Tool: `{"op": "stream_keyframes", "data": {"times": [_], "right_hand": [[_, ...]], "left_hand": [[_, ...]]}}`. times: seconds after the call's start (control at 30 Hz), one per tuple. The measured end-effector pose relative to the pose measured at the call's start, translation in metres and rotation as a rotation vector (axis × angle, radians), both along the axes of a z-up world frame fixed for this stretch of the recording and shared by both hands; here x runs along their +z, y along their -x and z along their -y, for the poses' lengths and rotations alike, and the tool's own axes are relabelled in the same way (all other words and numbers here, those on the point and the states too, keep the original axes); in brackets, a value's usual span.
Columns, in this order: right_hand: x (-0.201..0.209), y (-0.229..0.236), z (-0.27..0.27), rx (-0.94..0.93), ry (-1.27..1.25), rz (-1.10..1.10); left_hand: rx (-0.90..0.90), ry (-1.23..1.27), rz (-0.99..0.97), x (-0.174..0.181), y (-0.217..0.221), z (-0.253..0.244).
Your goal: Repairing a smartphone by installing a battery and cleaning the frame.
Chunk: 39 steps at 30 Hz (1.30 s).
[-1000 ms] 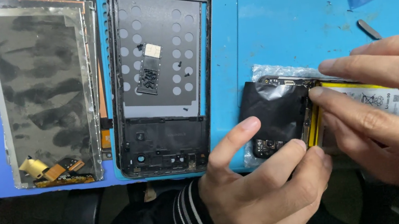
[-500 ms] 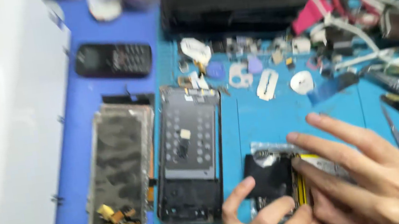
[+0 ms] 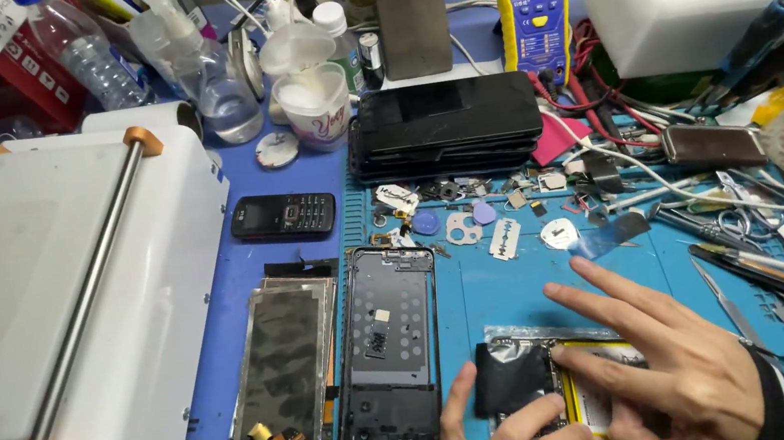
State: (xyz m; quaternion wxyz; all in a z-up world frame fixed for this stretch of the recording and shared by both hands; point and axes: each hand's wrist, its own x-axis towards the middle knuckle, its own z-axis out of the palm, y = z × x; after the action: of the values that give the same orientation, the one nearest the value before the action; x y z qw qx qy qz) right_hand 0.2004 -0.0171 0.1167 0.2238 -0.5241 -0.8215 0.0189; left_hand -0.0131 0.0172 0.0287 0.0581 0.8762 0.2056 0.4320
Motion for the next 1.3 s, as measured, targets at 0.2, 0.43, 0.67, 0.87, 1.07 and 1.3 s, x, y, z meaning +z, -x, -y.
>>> {"op": "stream_keyframes", "data": {"times": [0.2, 0.43, 0.67, 0.87, 1.07, 1.3], "right_hand": [[0.015, 0.011, 0.001, 0.028, -0.018, 0.054], [0.027, 0.025, 0.005, -0.012, -0.049, 0.04], [0.02, 0.012, 0.015, -0.058, 0.008, 0.039], [0.02, 0.012, 0.012, -0.053, -0.032, 0.063], [0.023, 0.017, 0.008, -0.029, -0.09, 0.136], [0.035, 0.012, 0.014, -0.067, -0.082, 0.204]], "left_hand": [[-0.076, -0.036, 0.01, 0.017, 0.006, -0.003], [-0.185, 0.073, 0.072, 0.037, 0.008, -0.001], [-0.188, 0.049, 0.065, 0.065, 0.013, -0.01], [-0.065, 0.138, -0.084, 0.082, 0.007, -0.02], [-0.059, 0.128, -0.093, 0.078, 0.006, -0.02], [-0.054, 0.186, -0.107, 0.092, 0.012, -0.024]]}}
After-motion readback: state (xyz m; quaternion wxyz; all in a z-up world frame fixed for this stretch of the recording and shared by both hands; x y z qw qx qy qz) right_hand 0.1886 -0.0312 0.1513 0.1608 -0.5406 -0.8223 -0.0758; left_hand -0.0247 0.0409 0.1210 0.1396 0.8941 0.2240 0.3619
